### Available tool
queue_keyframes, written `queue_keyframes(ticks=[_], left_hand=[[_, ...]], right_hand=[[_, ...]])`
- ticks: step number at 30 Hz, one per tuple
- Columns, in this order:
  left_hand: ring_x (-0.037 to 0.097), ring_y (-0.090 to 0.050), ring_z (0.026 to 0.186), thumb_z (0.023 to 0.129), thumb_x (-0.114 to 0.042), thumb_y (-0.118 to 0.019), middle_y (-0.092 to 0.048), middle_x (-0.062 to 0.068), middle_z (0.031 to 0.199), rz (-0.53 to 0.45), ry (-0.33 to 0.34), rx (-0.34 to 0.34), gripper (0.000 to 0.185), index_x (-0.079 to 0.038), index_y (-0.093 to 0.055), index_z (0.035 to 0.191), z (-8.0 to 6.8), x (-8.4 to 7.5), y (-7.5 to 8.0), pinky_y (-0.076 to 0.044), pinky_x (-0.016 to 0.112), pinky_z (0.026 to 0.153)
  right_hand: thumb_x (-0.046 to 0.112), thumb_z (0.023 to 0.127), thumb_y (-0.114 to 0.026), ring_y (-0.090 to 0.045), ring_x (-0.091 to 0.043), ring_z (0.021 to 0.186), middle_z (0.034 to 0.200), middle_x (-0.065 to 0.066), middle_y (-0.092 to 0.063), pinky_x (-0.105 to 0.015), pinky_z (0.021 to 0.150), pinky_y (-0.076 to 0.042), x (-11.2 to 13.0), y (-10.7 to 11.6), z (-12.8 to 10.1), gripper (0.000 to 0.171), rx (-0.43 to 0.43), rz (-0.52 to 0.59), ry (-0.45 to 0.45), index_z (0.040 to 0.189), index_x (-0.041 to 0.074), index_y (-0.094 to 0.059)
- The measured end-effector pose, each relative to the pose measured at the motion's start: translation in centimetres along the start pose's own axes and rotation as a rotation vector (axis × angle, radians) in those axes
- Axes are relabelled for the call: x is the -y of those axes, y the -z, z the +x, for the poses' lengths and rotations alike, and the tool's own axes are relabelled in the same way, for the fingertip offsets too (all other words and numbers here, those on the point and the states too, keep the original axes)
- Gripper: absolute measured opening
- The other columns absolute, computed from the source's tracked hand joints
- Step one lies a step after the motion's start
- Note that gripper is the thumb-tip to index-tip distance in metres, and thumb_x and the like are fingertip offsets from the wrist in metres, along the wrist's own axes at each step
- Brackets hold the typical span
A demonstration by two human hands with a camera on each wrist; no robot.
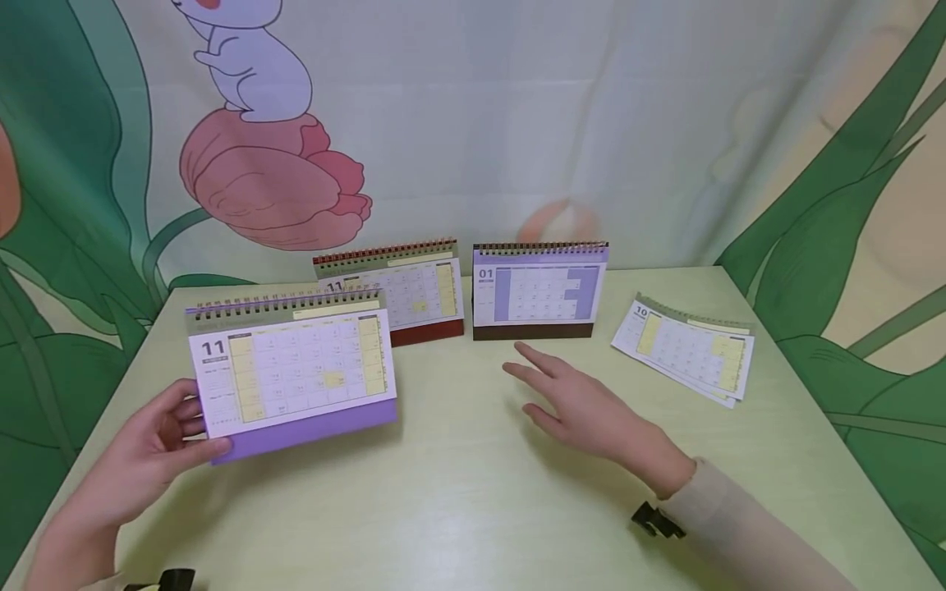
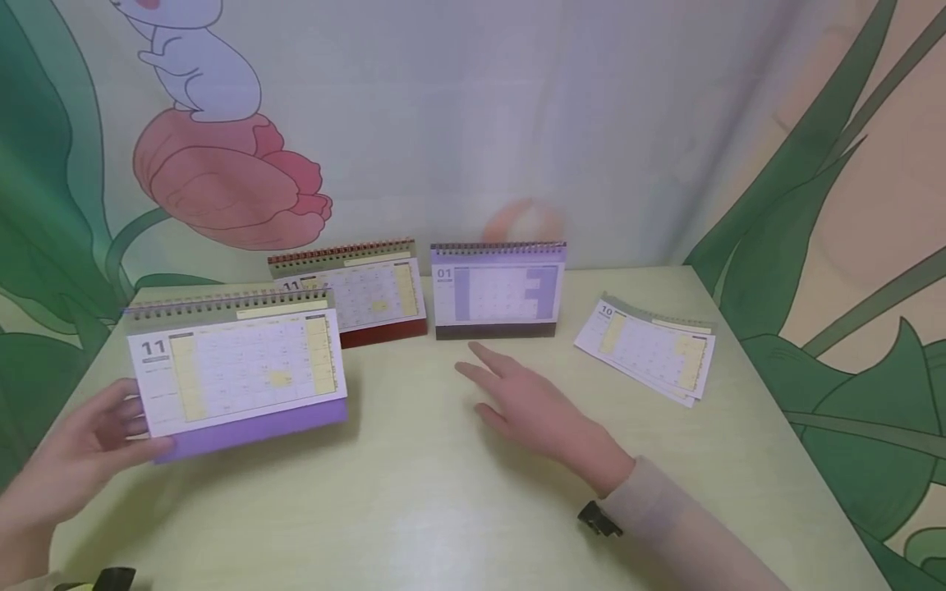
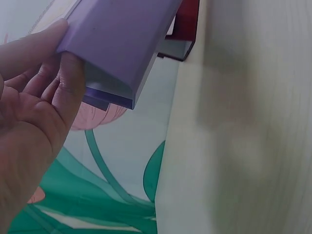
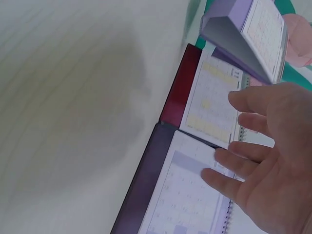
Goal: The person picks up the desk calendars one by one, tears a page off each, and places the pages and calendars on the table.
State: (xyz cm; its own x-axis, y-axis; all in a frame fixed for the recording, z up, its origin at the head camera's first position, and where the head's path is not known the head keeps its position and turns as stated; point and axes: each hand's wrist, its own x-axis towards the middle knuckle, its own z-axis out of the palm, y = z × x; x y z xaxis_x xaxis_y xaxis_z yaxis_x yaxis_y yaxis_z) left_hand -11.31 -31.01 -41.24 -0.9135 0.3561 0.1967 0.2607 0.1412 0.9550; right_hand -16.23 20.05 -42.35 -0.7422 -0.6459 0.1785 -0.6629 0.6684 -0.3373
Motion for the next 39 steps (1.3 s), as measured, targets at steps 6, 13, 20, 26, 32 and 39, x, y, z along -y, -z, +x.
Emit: queue_keyframes(ticks=[6,13,20,26,32,39], left_hand=[[0.02,-0.072,0.1,0.09,0.017,-0.067,-0.069,0.003,0.123,0.094,0.064,0.042,0.058,0.001,-0.043,0.141,1.5,-0.4,-1.8,-0.061,0.033,0.078],[0.023,-0.071,0.1,0.09,0.013,-0.07,-0.068,0.011,0.122,0.114,0.072,0.069,0.06,0.004,-0.042,0.142,3.0,-0.6,-3.9,-0.061,0.034,0.079],[0.023,-0.071,0.1,0.09,0.012,-0.071,-0.067,0.017,0.124,0.066,0.064,0.063,0.061,0.005,-0.041,0.143,4.3,-0.7,-5.5,-0.06,0.033,0.08],[0.024,-0.071,0.102,0.089,0.015,-0.07,-0.067,0.014,0.125,0.015,0.051,0.067,0.061,0.008,-0.04,0.142,5.3,-0.3,-6.9,-0.06,0.034,0.081],[0.028,-0.071,0.104,0.088,0.016,-0.07,-0.063,0.024,0.13,-0.053,0.058,0.09,0.064,0.007,-0.04,0.143,6.2,0.3,-8.5,-0.06,0.035,0.083],[0.03,-0.07,0.106,0.087,0.016,-0.071,-0.062,0.027,0.132,-0.135,0.081,0.111,0.066,0.007,-0.04,0.144,7.1,0.4,-10.4,-0.059,0.037,0.085]], right_hand=[[0.015,0.098,-0.069,-0.032,-0.028,0.149,0.167,-0.012,-0.026,-0.044,0.114,-0.037,1.0,0.0,0.4,0.06,-0.073,-0.053,0.081,0.153,0.009,-0.046],[0.013,0.097,-0.07,-0.025,-0.027,0.152,0.167,-0.013,-0.024,-0.046,0.118,-0.032,1.9,-0.1,0.7,0.061,-0.127,-0.096,0.129,0.153,0.007,-0.047],[0.011,0.095,-0.072,-0.02,-0.031,0.154,0.168,-0.016,-0.02,-0.05,0.119,-0.028,2.4,-0.4,0.9,0.065,-0.181,-0.139,0.197,0.153,0.004,-0.045],[0.012,0.094,-0.072,-0.017,-0.03,0.154,0.167,-0.017,-0.022,-0.048,0.121,-0.024,2.9,-0.4,1.3,0.066,-0.206,-0.151,0.216,0.154,0.004,-0.044],[0.014,0.093,-0.073,-0.018,-0.03,0.154,0.165,-0.018,-0.026,-0.051,0.121,-0.024,3.6,-0.4,1.9,0.066,-0.223,-0.154,0.234,0.153,0.005,-0.046],[0.016,0.094,-0.073,-0.018,-0.029,0.154,0.165,-0.018,-0.027,-0.049,0.122,-0.021,4.2,-0.8,2.2,0.066,-0.222,-0.155,0.246,0.154,0.006,-0.045]])
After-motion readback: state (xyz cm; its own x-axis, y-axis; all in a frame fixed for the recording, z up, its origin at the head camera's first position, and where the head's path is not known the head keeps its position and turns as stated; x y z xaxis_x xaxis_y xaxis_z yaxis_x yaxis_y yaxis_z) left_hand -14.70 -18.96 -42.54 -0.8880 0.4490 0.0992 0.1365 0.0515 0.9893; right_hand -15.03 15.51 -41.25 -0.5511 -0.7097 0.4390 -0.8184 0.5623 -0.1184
